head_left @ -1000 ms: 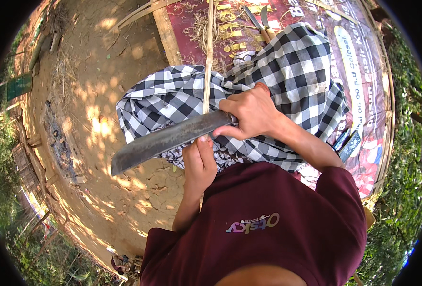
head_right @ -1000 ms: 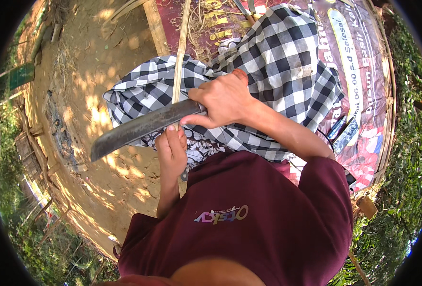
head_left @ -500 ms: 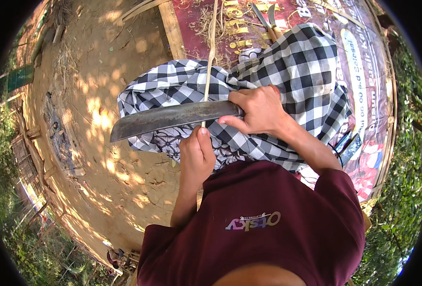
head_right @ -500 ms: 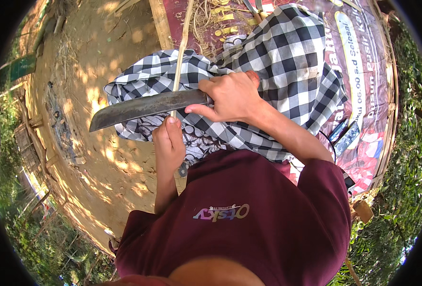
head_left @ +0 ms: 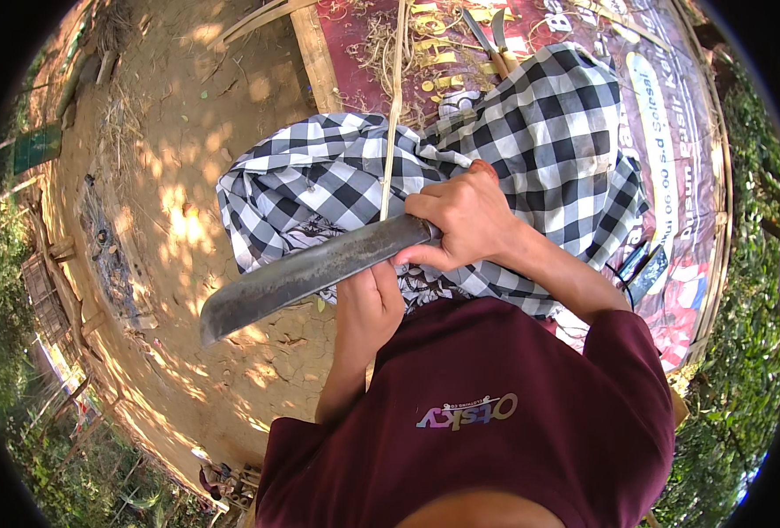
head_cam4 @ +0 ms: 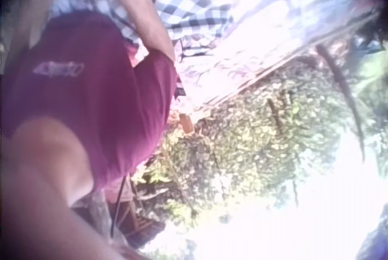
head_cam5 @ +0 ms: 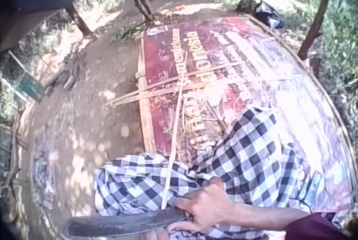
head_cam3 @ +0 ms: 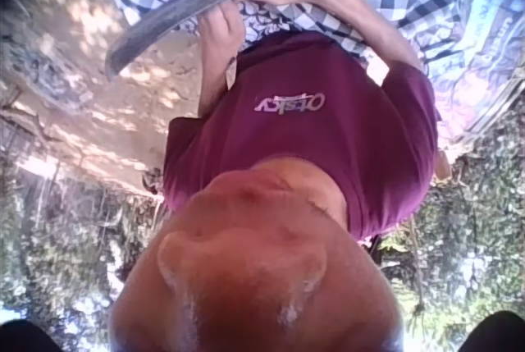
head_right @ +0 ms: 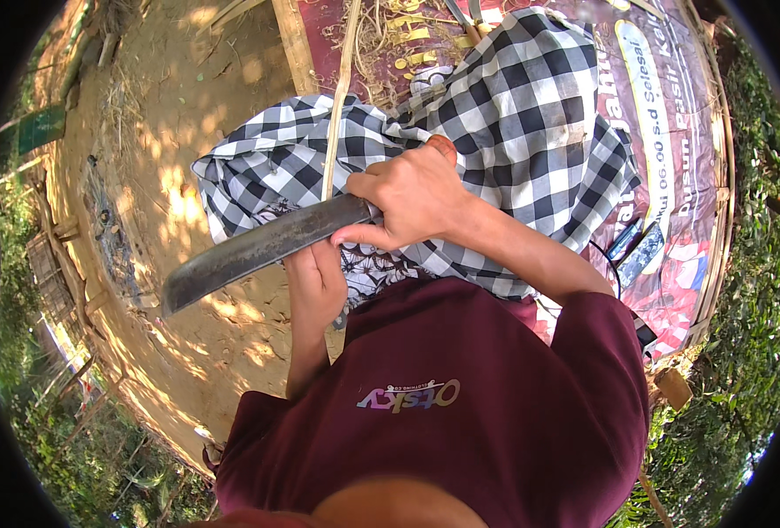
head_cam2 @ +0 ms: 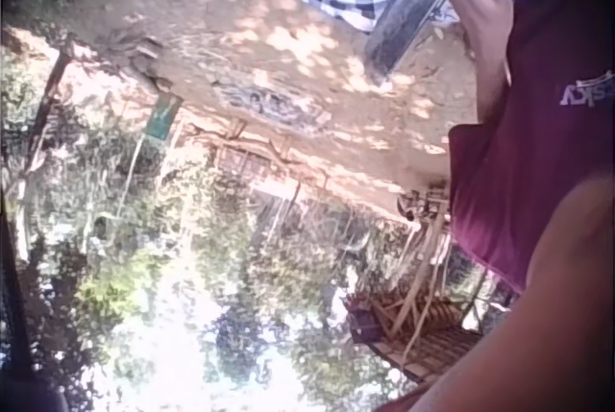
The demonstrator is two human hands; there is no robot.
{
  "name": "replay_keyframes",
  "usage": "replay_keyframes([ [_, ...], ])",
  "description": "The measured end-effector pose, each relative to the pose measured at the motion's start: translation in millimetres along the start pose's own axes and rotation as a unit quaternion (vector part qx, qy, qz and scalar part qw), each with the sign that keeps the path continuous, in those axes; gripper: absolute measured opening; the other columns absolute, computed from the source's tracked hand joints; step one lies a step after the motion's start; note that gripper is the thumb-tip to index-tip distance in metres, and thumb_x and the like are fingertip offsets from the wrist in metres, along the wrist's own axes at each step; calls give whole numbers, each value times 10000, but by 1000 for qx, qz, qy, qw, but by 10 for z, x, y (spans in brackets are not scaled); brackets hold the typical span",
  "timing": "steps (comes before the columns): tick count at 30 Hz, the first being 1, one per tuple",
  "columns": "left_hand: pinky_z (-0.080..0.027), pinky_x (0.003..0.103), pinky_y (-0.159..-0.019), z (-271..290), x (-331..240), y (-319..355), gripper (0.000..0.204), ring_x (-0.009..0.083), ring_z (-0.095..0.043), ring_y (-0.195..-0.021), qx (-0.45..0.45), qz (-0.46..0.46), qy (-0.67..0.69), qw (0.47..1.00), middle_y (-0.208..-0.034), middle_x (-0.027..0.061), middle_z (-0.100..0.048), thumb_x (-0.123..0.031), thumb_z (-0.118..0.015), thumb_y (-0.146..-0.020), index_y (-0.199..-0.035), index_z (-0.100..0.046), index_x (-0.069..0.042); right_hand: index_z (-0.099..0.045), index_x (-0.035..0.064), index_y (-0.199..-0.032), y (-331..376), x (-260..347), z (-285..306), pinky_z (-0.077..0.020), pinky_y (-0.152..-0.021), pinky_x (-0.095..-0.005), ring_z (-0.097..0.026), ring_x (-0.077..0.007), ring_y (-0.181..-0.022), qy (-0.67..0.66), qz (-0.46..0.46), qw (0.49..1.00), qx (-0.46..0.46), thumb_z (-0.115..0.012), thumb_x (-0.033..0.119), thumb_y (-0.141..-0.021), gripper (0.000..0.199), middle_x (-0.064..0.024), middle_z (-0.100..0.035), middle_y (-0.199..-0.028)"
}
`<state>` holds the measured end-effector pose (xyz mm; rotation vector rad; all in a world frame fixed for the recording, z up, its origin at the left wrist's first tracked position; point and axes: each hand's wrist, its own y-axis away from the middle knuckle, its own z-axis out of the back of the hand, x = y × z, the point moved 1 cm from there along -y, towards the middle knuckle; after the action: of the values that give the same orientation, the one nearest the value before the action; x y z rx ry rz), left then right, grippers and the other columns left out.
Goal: The person shaves and thins a bamboo strip with a large knife, moving the blade along the length of the wood to remove thin shavings.
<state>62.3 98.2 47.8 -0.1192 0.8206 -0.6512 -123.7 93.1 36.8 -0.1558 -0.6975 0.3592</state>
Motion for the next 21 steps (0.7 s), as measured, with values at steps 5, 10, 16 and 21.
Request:
replay_keyframes([
  [5, -362, 426, -467, 146, -69, -36, 291, 358, -493, -452, 128, 211, 63, 967, -530, 173, -459, -107, -388, -982, -737, -472, 27, -616, 42, -687, -7, -396, -93, -451, -436, -414, -583, -313, -442, -10, -147, 988, -36, -554, 660, -827, 636, -104, -569, -508],
  [10, -371, 424, -470, 100, -114, -20, 296, 356, -508, -458, 125, 202, 90, 967, -543, 186, -483, -115, -389, -983, -761, -509, 40, -615, 86, -729, 109, -22, -41, -405, -436, -388, -583, -297, -492, 6, -30, 999, 32, -631, 638, -775, 554, -67, -553, -555],
  [16, -383, 423, -475, 158, -105, 12, 298, 363, -523, -473, 136, 242, 72, 958, -553, 188, -496, -119, -393, -982, -759, -513, 40, -615, 47, -682, -32, -582, -43, -472, -461, -440, -607, -327, -483, 32, -191, 980, -36, -549, 645, -840, 621, -114, -577, -510],
  [21, -383, 435, -471, 80, -120, -2, 292, 370, -540, -480, 128, 213, 96, 964, -558, 193, -505, -118, -389, -983, -763, -507, 34, -600, 67, -669, 27, -144, 18, -430, -421, -398, -593, -289, -466, 38, -39, 998, 28, -550, 688, -814, 639, -87, -572, -529],
])
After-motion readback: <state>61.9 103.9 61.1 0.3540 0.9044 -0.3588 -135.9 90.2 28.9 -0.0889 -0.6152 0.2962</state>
